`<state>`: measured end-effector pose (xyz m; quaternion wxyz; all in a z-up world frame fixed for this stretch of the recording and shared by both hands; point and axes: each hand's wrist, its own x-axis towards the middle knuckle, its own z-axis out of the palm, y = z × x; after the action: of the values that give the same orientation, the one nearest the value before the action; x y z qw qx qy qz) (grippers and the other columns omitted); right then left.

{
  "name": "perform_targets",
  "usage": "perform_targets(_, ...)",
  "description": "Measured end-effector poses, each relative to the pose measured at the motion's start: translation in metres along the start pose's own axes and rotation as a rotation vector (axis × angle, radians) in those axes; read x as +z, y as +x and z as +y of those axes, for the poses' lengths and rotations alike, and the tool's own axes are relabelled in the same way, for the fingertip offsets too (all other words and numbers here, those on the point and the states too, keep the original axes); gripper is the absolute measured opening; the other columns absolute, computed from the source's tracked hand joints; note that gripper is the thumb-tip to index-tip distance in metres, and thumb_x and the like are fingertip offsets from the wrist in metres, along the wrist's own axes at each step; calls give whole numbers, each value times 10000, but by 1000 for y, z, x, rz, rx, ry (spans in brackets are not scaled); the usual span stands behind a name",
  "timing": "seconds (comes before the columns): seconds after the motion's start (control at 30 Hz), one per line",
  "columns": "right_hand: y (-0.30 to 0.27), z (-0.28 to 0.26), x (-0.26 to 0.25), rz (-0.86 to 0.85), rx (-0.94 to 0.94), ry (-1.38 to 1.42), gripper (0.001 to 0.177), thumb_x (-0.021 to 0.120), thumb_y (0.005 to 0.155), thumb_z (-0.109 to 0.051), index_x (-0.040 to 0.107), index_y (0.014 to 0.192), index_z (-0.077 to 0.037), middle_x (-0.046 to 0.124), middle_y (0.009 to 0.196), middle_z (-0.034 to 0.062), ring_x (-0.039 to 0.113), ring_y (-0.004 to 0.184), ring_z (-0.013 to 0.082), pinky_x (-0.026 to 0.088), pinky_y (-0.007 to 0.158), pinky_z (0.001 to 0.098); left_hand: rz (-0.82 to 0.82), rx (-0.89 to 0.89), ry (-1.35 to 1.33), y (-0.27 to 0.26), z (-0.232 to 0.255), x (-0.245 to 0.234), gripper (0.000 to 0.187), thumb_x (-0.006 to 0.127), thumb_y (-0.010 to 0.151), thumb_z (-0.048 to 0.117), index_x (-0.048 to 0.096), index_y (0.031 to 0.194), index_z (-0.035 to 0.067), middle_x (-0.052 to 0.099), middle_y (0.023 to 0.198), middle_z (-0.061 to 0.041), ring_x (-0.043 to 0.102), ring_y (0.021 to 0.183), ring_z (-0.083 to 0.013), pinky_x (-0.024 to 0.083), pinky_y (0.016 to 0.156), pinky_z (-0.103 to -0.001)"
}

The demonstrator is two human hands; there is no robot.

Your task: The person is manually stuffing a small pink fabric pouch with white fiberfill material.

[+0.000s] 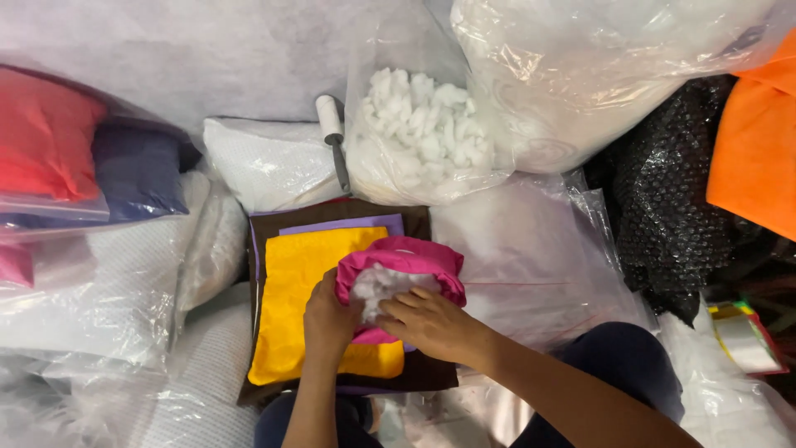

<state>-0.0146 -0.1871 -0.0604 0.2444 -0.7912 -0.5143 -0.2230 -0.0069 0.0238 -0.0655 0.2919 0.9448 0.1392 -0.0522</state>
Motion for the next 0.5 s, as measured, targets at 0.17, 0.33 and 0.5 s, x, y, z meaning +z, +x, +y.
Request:
perform_targets(0.17,-37,17,43,-26,11,-106,150,524,1012,-103,580,873,-119,533,838,22,487,728,199,389,712,364,6,-36,-5,-7,18,-18,631,790,771,150,588,1368,123,693,1160,-174,669,1143,-404,547,971,-535)
perform_targets(0.33,0,-1,-21,-2,65,-70,144,525,1008,-80,654,1072,-88,593,1063,102,518,720,247,423,704,389,-61,-111,-292,-20,43,-46,662,775,770,118,575,1401,126,671,1255,-222,601,1249,-447,486,1045,-555)
perform_targets(0.5,6,1,-22,2,31,-73,206,456,1058,-3,657,1041,-45,573,926,81,556,867,249,427,831,392,-152,-164,-519,-29,53,-61,757,818,740,96,538,1443,99,647,1288,-274,589,1277,-448,472,1065,-528)
